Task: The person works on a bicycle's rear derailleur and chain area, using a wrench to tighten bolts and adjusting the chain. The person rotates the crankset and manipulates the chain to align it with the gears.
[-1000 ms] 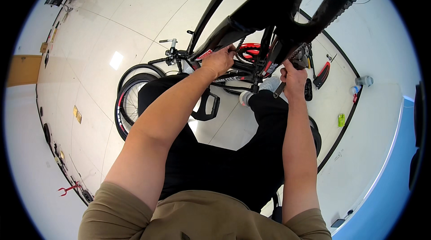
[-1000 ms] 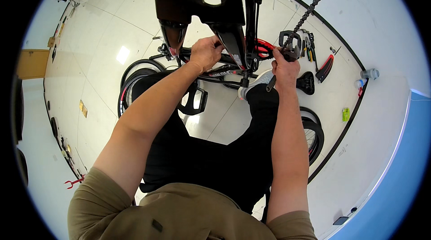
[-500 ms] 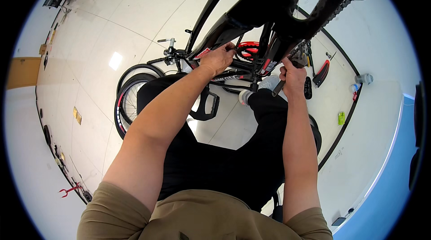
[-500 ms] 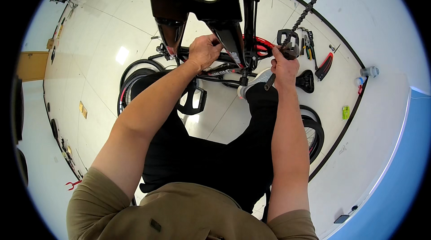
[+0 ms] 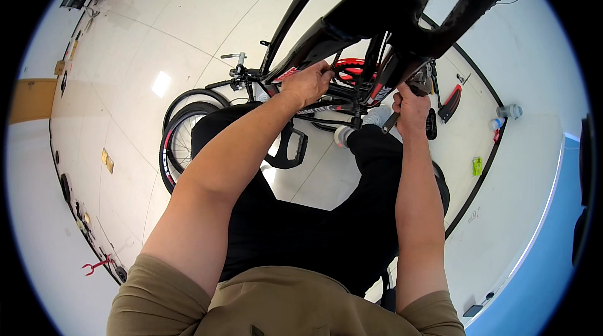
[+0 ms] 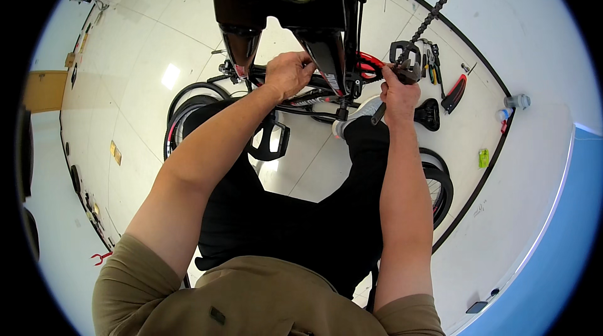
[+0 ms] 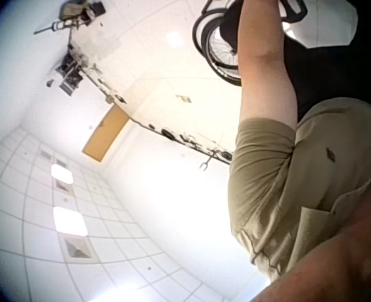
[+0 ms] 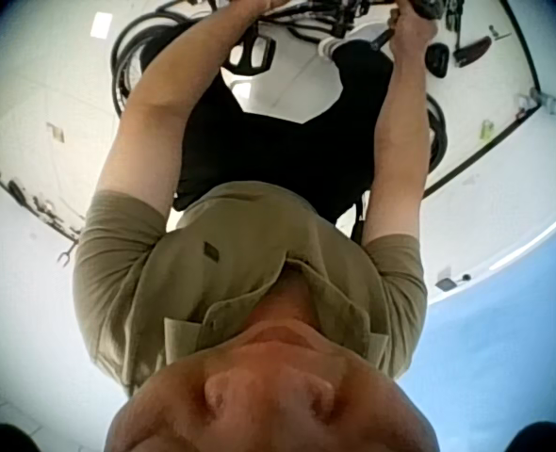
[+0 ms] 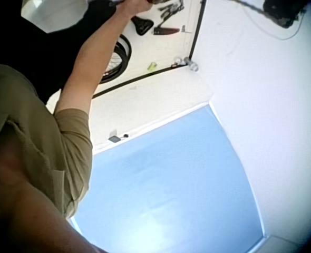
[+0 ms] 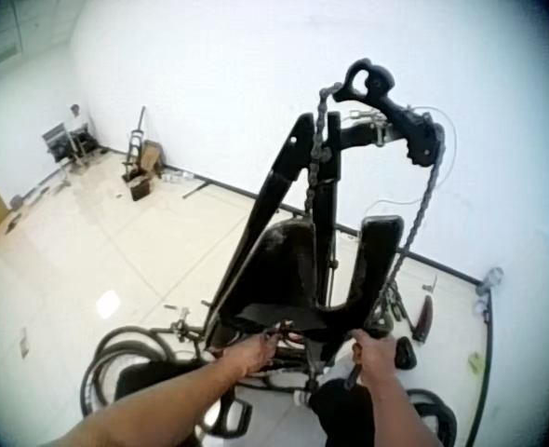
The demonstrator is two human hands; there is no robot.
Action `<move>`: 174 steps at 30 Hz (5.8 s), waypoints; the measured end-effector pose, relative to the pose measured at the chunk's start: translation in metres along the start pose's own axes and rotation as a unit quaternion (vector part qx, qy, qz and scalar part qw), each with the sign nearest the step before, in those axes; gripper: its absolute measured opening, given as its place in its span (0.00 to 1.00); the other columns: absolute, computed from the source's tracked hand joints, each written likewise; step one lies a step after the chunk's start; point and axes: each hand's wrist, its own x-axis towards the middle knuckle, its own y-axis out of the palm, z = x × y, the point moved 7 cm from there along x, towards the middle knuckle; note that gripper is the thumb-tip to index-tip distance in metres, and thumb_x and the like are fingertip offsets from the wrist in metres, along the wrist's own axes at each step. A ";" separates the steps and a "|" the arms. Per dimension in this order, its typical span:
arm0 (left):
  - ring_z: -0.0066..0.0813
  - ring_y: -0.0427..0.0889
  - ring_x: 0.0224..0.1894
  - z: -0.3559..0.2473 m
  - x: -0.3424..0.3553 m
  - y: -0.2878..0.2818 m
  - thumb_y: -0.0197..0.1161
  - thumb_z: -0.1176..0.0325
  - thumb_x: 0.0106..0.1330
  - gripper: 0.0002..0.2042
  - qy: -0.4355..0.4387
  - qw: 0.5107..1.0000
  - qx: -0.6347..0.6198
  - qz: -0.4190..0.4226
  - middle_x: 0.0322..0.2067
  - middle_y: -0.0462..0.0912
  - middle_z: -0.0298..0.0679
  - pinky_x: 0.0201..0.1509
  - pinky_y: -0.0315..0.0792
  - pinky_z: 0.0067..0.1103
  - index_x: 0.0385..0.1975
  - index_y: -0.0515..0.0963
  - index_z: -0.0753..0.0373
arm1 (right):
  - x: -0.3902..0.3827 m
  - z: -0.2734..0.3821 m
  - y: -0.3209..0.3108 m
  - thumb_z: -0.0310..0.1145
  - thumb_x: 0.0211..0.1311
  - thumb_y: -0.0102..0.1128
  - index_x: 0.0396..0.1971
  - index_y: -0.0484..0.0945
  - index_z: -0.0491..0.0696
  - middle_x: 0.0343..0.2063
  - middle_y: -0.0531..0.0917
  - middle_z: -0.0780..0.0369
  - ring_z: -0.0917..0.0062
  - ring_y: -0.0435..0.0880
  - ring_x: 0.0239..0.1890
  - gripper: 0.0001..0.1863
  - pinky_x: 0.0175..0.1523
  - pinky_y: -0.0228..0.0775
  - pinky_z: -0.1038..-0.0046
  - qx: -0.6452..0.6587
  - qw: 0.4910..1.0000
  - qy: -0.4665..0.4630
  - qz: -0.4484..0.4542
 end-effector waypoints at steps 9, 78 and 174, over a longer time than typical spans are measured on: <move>0.46 0.84 0.42 0.002 -0.001 0.002 0.56 0.53 0.66 0.15 0.019 1.000 0.001 0.008 0.35 0.86 0.42 0.46 0.76 0.35 0.41 0.84 0.53 | -0.003 -0.001 0.006 0.26 0.59 0.69 0.35 0.82 0.45 0.18 0.73 0.71 0.88 0.66 0.16 0.06 0.19 0.52 0.83 0.010 1.000 -0.006 -0.002; 0.31 0.84 0.35 0.020 0.006 0.014 0.65 0.49 0.64 0.19 0.003 0.998 0.032 -0.061 0.30 0.85 0.37 0.45 0.75 0.25 0.40 0.82 0.60 | -0.001 -0.001 -0.027 0.28 0.56 0.69 0.32 0.79 0.46 0.19 0.72 0.72 0.90 0.66 0.17 0.07 0.19 0.51 0.83 -0.078 0.995 0.010 -0.064; 0.40 0.85 0.40 -0.001 -0.002 0.001 0.62 0.50 0.64 0.14 0.003 0.995 0.052 -0.085 0.33 0.88 0.37 0.49 0.76 0.30 0.39 0.84 0.50 | 0.015 -0.017 -0.028 0.25 0.53 0.68 0.29 0.81 0.41 0.21 0.78 0.63 0.81 0.73 0.21 0.06 0.26 0.61 0.75 -0.261 0.964 -0.011 -0.047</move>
